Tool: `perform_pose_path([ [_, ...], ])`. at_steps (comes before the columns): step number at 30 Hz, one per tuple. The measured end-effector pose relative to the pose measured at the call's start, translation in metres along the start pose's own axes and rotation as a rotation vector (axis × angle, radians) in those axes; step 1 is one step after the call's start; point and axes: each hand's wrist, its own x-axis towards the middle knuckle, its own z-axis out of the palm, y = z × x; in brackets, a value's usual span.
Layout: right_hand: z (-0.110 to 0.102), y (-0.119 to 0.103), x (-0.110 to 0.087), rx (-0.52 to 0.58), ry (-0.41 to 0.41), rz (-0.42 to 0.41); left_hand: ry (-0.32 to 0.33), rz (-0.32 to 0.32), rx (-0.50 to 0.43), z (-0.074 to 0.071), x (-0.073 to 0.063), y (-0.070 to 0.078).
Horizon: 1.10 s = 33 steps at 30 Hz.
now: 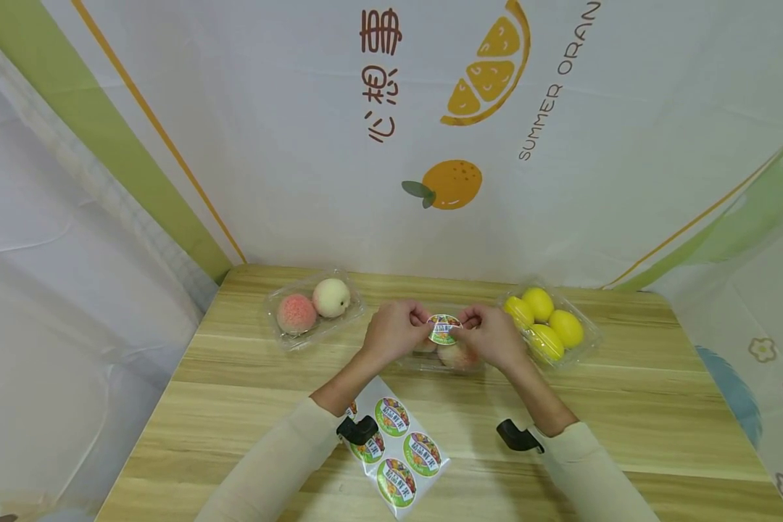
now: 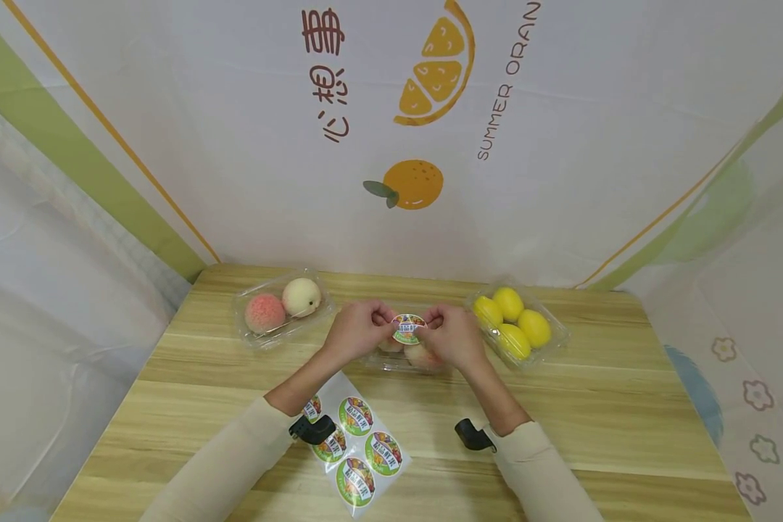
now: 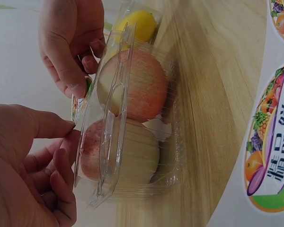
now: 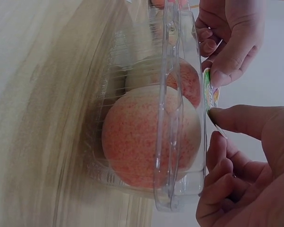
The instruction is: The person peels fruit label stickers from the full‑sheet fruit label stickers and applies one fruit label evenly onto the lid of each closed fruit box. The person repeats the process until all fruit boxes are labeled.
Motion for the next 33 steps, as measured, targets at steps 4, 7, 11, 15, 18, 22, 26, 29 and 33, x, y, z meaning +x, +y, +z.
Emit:
perform_pose_path([
  [4,0.0005,0.0003,0.0005,-0.005,0.002,-0.002,0.007,-0.007,0.016,0.0003,-0.0002,0.0006],
  [7,0.0009,0.0005,0.0008,-0.017,0.004,-0.004,0.011,-0.007,0.032,0.0011,-0.0001,0.0006],
  [11,0.0015,0.0004,0.0009,-0.047,0.013,-0.019,0.016,-0.006,0.064,0.0024,0.0003,0.0009],
  [15,0.0017,-0.0008,-0.0003,-0.080,0.021,-0.038,0.018,-0.001,0.108,0.0034,0.0003,0.0018],
  [18,0.0022,-0.0014,-0.0003,-0.092,0.021,-0.042,0.019,-0.001,0.137,0.0043,0.0006,0.0030],
  [22,0.0027,-0.0017,0.0000,-0.106,0.020,-0.044,0.024,0.006,0.176,0.0050,0.0007,0.0051],
  [26,0.0031,-0.0018,0.0005,-0.114,0.018,-0.040,0.028,0.021,0.209,0.0053,0.0003,0.0074],
  [29,0.0033,-0.0013,0.0013,-0.110,0.010,-0.029,0.031,0.024,0.226,0.0057,0.0006,0.0082],
  [33,0.0034,-0.0009,0.0019,-0.107,0.003,-0.024,0.035,0.030,0.237,0.0066,0.0009,0.0079],
])
